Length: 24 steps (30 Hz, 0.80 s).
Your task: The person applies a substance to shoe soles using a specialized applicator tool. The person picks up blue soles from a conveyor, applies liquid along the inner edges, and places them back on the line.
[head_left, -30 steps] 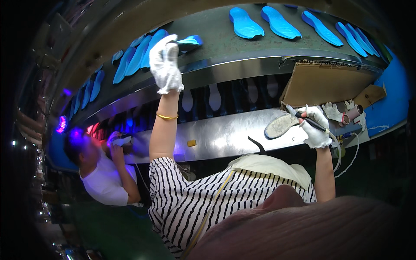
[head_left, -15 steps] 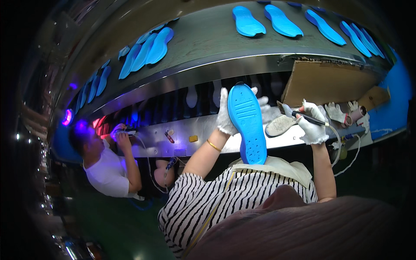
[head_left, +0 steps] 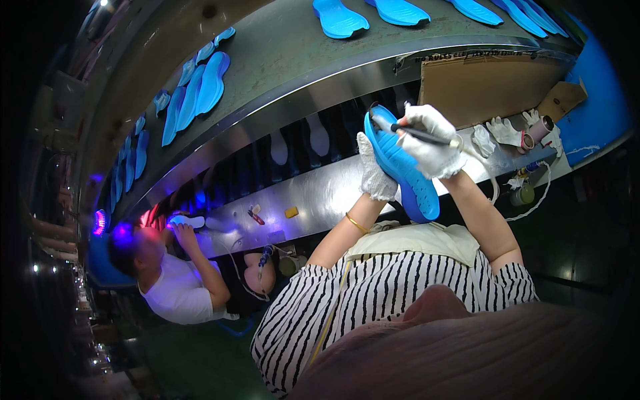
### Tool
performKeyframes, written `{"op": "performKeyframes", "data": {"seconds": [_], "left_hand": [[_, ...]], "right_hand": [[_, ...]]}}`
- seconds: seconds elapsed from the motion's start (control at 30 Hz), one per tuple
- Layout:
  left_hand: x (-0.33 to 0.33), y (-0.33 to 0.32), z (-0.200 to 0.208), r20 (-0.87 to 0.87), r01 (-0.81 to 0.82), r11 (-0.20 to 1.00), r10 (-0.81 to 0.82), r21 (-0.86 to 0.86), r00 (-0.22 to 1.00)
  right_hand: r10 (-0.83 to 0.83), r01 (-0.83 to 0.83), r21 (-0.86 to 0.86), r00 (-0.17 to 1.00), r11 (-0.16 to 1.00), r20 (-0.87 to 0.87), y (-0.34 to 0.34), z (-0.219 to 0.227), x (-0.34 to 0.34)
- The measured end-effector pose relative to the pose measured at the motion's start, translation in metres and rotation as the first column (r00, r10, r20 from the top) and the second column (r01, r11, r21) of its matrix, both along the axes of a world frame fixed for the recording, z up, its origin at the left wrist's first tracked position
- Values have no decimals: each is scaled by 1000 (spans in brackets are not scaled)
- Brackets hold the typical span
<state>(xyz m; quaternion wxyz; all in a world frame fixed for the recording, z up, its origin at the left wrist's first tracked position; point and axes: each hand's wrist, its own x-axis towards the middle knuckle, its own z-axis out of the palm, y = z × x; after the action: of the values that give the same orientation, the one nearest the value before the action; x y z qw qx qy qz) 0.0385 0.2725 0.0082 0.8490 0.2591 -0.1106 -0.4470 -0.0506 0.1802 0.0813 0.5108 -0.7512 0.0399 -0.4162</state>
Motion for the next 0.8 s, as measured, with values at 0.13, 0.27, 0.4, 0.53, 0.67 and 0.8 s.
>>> {"op": "performKeyframes", "data": {"seconds": [0.13, 0.27, 0.4, 0.53, 0.67, 0.8], "left_hand": [[10, 6, -6, -44, 6, 997, -9, -75, 999], [12, 18, 2, 17, 38, 999, -38, -12, 999], [16, 27, 10, -17, 113, 989, -115, -97, 993], [25, 32, 10, -13, 170, 983, -171, -76, 985], [32, 40, 13, 15, 283, 953, -283, -110, 959], [11, 60, 10, 39, 295, 955, -294, -28, 955]], "right_hand": [[192, -194, 163, 981, 968, 27, 9, -2, -10], [-43, 48, -156, 998, 987, 39, 13, 0, -13], [176, -177, -240, 984, 955, -24, 22, -1, -21], [20, -26, -193, 999, 981, -32, 28, -1, -26], [172, -207, -271, 974, 940, -149, 32, -6, -39], [144, -150, -28, 978, 988, -151, 25, -19, -54]]}}
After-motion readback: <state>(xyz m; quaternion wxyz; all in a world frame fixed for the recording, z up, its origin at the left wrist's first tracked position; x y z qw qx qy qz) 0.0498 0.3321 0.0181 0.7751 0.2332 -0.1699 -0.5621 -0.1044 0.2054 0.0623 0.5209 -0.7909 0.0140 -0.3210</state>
